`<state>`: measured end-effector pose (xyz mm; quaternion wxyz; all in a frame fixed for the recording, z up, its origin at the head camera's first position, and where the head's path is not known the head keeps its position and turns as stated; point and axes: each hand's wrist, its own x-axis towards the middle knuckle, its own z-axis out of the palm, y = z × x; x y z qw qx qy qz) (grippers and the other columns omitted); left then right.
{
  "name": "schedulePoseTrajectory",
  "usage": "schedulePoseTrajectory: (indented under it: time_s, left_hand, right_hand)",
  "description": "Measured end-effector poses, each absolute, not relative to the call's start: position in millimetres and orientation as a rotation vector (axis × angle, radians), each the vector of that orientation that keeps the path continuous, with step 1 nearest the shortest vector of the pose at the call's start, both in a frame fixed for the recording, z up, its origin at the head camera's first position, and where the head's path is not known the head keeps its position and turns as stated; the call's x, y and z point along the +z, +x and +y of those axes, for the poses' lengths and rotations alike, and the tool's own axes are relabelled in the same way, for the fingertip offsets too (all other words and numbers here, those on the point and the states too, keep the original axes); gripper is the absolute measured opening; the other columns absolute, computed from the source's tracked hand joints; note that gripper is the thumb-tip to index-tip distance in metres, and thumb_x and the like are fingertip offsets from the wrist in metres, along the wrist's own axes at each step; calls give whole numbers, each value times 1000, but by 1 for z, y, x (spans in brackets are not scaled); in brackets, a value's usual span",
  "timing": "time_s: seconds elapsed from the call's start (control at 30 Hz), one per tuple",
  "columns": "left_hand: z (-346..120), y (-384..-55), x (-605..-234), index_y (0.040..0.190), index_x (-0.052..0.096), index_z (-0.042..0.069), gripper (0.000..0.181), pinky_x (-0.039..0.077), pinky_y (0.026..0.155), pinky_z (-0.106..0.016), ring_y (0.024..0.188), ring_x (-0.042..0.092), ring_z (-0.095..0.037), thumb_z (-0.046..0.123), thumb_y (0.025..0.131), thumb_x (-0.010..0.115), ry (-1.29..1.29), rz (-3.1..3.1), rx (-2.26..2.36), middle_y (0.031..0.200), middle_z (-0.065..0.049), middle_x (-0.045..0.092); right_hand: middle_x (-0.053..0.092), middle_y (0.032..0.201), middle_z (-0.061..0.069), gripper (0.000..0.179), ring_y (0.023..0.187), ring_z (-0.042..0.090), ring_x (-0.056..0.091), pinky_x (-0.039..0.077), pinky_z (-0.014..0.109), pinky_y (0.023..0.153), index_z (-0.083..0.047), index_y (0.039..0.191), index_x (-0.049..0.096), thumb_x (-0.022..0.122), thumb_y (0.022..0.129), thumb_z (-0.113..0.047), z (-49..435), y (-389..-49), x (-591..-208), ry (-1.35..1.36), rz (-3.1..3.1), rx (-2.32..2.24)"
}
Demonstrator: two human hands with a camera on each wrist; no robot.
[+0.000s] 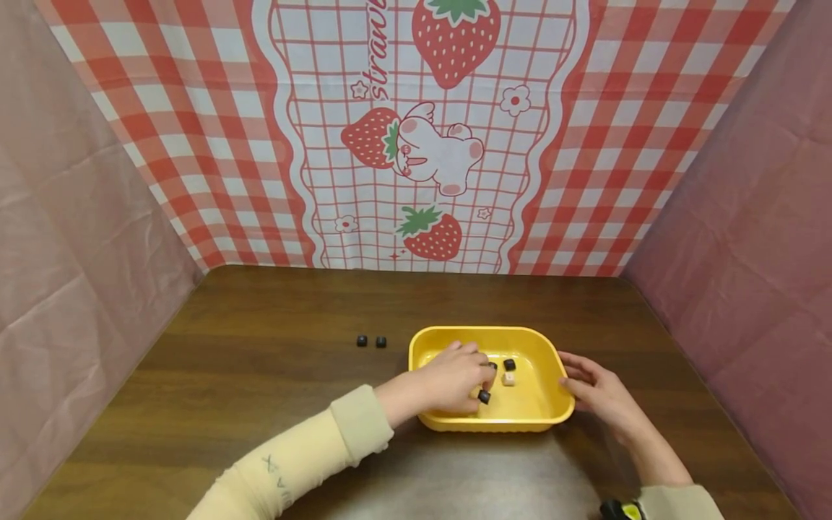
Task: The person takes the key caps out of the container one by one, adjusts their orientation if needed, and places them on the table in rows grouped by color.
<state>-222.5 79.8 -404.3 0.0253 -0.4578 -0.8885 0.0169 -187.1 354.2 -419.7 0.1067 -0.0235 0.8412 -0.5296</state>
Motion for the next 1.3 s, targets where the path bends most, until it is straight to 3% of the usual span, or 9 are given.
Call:
schedulePoseTrajectory:
  time_s: [0.63,1.3]
  left_hand:
    - [10,-224,-367,96,61,26,25,33,80,-29,92,43,-12,44,81,70,-1242,-2723,-184,96,10,55]
    - [-88,-249,-380,91,63,20,19,38,82,-37,91,46,-16,25,76,74,-1023,-2629,-344,95,4,58]
  right_hand:
    - [38,135,38,64,93,10,64,55,36,74,6,144,25,55,95,-22,355,-187,-423,-75,2472,-1578]
    - [38,137,36,63,94,7,63,55,37,74,4,145,26,55,95,-22,358,-190,-416,-107,2498,-1542]
